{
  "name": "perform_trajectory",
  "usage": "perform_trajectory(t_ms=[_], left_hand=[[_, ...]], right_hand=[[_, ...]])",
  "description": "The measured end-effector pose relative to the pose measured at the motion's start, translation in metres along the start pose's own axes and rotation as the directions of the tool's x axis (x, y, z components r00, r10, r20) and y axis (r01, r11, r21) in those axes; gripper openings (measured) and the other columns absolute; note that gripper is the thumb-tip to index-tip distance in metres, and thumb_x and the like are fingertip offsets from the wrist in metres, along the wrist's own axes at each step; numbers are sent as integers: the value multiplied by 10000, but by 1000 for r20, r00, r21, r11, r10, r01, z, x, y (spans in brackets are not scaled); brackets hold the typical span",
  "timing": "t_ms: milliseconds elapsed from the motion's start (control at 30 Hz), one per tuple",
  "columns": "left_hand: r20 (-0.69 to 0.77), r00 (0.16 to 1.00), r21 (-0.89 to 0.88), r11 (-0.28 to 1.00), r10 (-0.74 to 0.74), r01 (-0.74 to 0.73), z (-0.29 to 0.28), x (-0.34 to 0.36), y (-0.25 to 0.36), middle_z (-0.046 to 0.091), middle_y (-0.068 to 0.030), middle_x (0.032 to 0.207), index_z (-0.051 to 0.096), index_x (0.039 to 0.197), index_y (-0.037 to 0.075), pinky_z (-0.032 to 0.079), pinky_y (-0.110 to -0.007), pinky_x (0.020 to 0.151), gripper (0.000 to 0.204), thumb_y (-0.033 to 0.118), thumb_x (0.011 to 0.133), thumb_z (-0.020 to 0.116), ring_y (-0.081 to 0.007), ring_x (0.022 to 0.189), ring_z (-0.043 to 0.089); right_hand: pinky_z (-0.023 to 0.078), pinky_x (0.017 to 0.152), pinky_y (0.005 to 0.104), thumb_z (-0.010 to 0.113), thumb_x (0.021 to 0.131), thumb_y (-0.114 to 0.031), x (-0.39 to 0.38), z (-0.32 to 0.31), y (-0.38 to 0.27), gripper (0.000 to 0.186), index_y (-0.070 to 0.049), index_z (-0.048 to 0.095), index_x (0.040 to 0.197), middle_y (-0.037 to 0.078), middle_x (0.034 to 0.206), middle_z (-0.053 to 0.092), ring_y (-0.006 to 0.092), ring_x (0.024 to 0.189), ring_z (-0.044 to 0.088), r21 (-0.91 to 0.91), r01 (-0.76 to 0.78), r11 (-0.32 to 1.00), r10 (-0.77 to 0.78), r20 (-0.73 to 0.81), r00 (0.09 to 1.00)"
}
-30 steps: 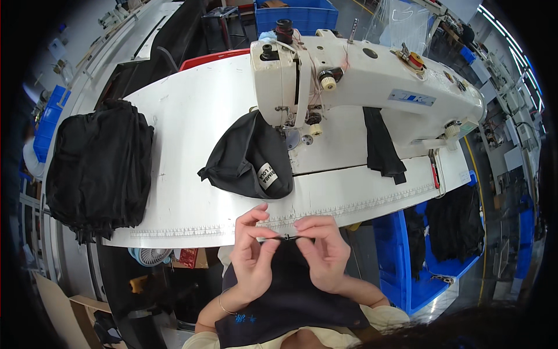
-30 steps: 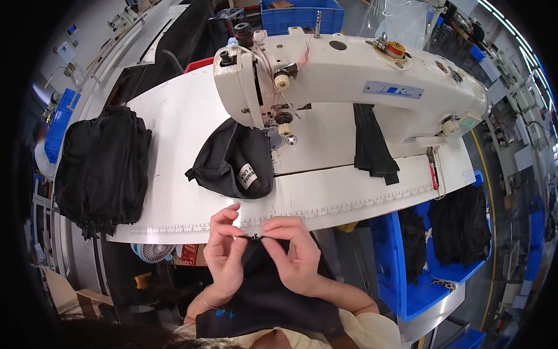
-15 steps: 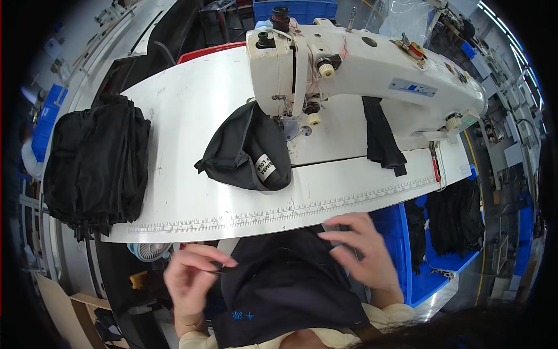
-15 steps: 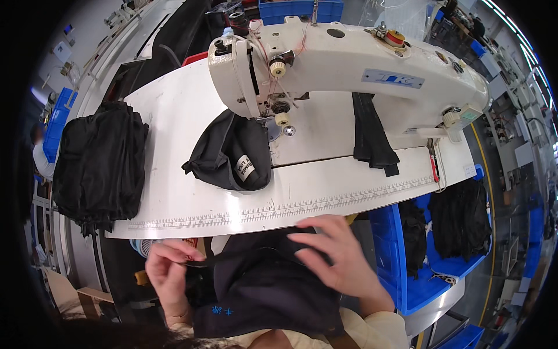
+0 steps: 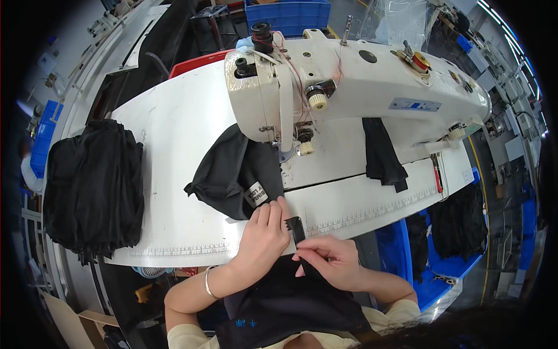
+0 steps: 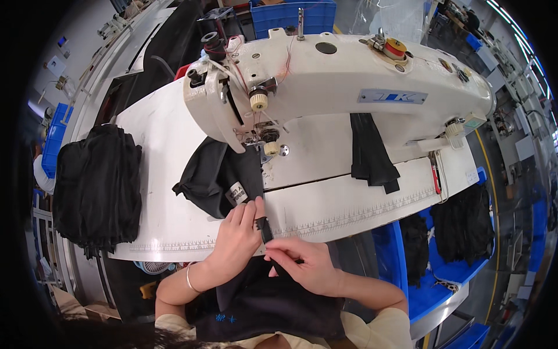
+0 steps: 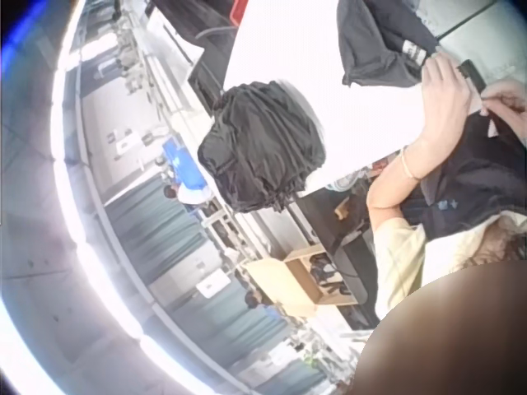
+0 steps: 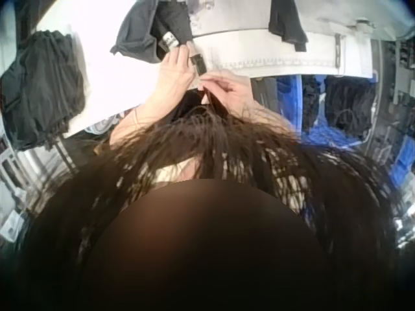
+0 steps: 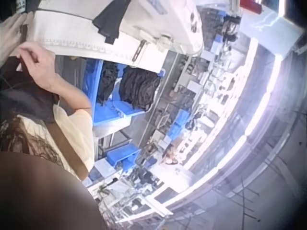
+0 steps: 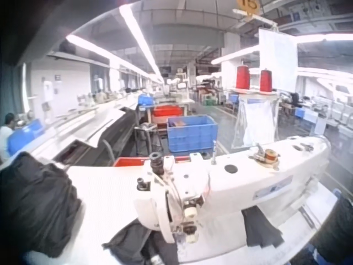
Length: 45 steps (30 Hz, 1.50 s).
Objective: Sewing a black fabric strap or component using an industrial sewing machine in a factory workshop.
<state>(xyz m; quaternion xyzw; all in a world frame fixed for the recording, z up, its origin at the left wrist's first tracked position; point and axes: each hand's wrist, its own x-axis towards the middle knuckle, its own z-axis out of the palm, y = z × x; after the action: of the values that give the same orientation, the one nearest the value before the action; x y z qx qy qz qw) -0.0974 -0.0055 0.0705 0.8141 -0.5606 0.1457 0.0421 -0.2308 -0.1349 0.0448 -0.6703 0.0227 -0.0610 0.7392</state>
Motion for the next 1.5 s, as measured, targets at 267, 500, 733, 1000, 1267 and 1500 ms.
perform_trajectory(t_ms=[267, 500, 733, 1000, 1267, 1500], left_hand=[[-69, 995, -374, 927, -76, 45, 17, 21, -79, 515, -94, 793, 619, 933, -44, 424, -344, 653, 283, 44, 665, 614, -236, 756, 519], [-43, 998, 50, 998, 49, -47, 24, 42, -64, 592, -86, 931, 644, 977, -26, 424, -333, 689, 357, 65, 632, 621, -216, 826, 554], [129, 988, -654, 741, -91, 153, 82, 19, -86, 662, -177, 976, 667, 1060, 22, 512, -452, 788, 315, 66, 749, 643, -345, 898, 647], [279, 915, -723, 563, -291, 400, 75, 6, -91, 680, -157, 901, 665, 1052, 1, 533, -436, 721, 287, 32, 767, 672, -356, 806, 659], [157, 977, -686, 695, -147, 215, 65, 9, -95, 663, -182, 953, 674, 980, -12, 510, -478, 813, 315, -7, 665, 675, -374, 908, 638], [43, 997, -601, 795, -69, 80, 83, 5, -90, 658, -180, 953, 684, 949, -7, 523, -465, 803, 361, -34, 590, 661, -376, 893, 638]], right_hand=[[490, 920, 418, 596, 739, -52, 96, -52, 26, 487, 45, 600, 1216, 137, 1077, 650, 277, 1010, 626, -837, 544, 65, -453, 461, 763], [496, 828, 409, 625, 634, -146, 138, -70, 37, 201, -40, 675, 797, 90, 911, 618, 226, 936, 547, -787, 591, -176, -326, 613, 720], [491, 586, 346, 647, 653, -111, 137, -76, 66, 197, -13, 670, 823, 66, 827, 568, 204, 760, 588, -788, 609, 88, -360, 545, 757], [501, 662, 344, 628, 643, -134, 127, -75, 39, 131, -31, 614, 722, 91, 891, 615, 227, 827, 590, -761, 649, -1, -381, 600, 703], [491, 781, 378, 597, 556, -217, 127, -57, 51, 138, -112, 516, 593, 43, 670, 588, 245, 848, 578, -728, 685, 33, -318, 642, 697], [489, 747, 354, 600, 568, -216, 128, -58, 46, 140, -108, 532, 626, 34, 735, 592, 241, 841, 568, -742, 670, 17, -317, 632, 707]])
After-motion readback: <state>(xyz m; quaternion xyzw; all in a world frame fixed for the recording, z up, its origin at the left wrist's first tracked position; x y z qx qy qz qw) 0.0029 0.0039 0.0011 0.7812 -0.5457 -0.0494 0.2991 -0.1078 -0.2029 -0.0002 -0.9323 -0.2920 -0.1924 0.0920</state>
